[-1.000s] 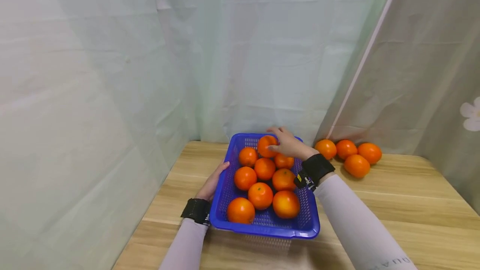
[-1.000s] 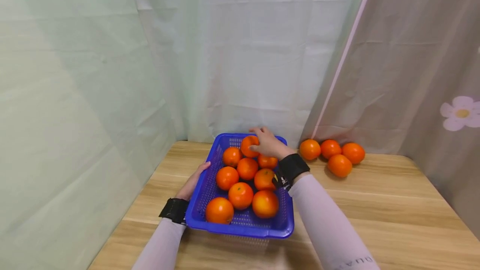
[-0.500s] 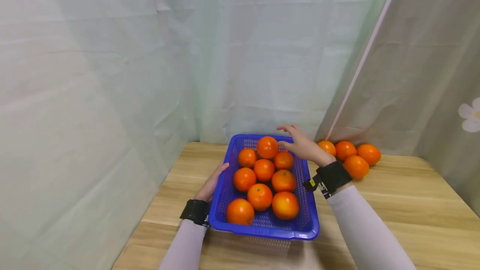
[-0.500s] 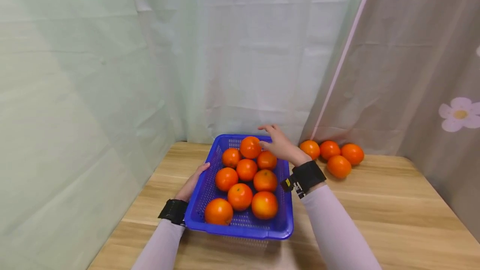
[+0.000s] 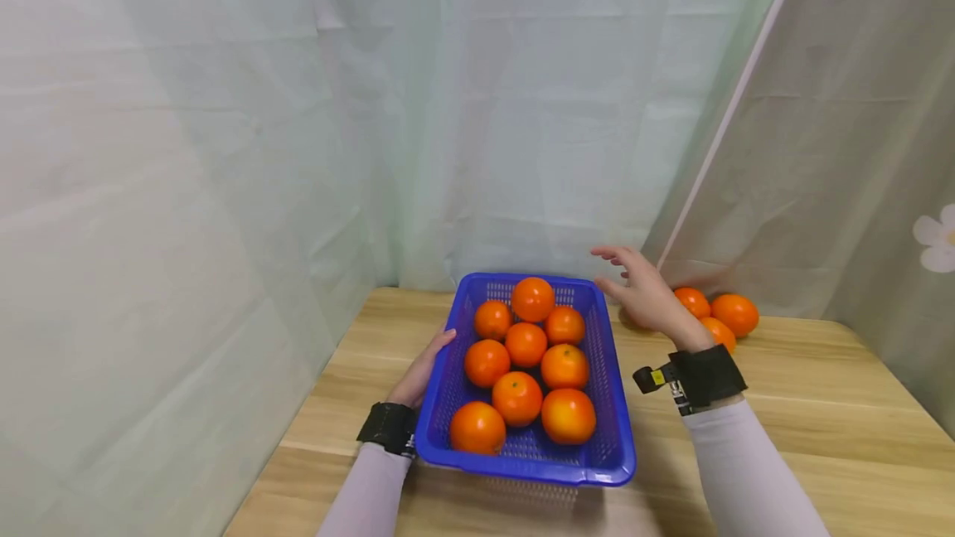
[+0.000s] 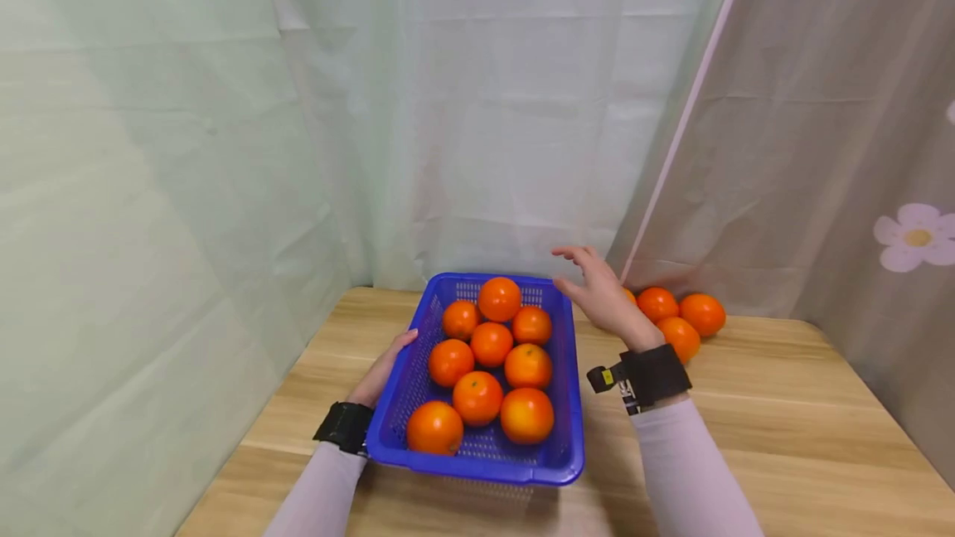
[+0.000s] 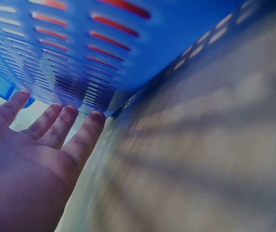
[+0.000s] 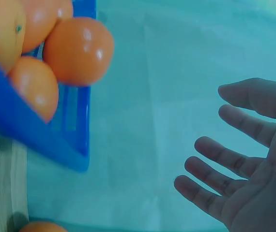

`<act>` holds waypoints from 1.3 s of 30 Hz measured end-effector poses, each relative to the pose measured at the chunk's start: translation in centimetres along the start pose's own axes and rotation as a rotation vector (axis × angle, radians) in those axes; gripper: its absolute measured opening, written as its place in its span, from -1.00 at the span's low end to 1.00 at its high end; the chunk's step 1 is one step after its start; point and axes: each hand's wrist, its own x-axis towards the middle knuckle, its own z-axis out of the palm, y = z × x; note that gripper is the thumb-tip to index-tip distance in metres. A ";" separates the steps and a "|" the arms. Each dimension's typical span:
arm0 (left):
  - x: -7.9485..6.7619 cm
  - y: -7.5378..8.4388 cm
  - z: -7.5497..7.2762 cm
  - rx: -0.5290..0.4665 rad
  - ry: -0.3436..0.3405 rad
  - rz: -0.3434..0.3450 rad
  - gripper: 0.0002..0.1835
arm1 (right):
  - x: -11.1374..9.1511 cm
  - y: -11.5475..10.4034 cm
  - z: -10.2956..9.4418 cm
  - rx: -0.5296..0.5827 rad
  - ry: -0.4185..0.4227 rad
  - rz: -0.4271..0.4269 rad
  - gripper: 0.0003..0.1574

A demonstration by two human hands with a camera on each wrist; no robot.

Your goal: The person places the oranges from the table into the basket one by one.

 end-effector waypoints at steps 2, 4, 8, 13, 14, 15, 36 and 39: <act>-0.1 0.0 -0.1 0.005 0.005 0.000 -0.38 | -0.3 0.5 -0.2 -0.003 0.033 -0.005 -0.47; -0.1 0.1 -0.2 0.007 0.005 0.002 -0.39 | -0.7 0.9 -0.4 -0.006 0.063 -0.012 -0.48; -0.3 0.1 -0.3 0.015 0.008 0.002 -0.39 | -1.6 1.4 -0.7 -0.016 0.107 0.007 -0.48; -0.6 0.2 -0.1 0.012 0.010 0.001 -0.38 | -3.0 1.8 -0.9 0.000 0.108 0.075 -0.47; -0.6 0.2 -0.1 0.009 0.008 0.003 -0.38 | -3.3 1.8 -0.9 0.005 0.108 0.084 -0.46; -0.6 0.2 0.0 0.003 0.005 0.006 -0.39 | -3.5 1.9 -0.9 0.009 0.109 0.086 -0.46; -0.9 0.5 0.3 0.006 0.010 -0.023 -0.40 | -6.9 5.5 -2.7 -0.061 0.238 0.190 -0.49; -1.0 0.5 0.4 0.001 0.018 -0.025 -0.41 | -7.3 6.3 -2.8 -0.069 0.250 0.238 -0.43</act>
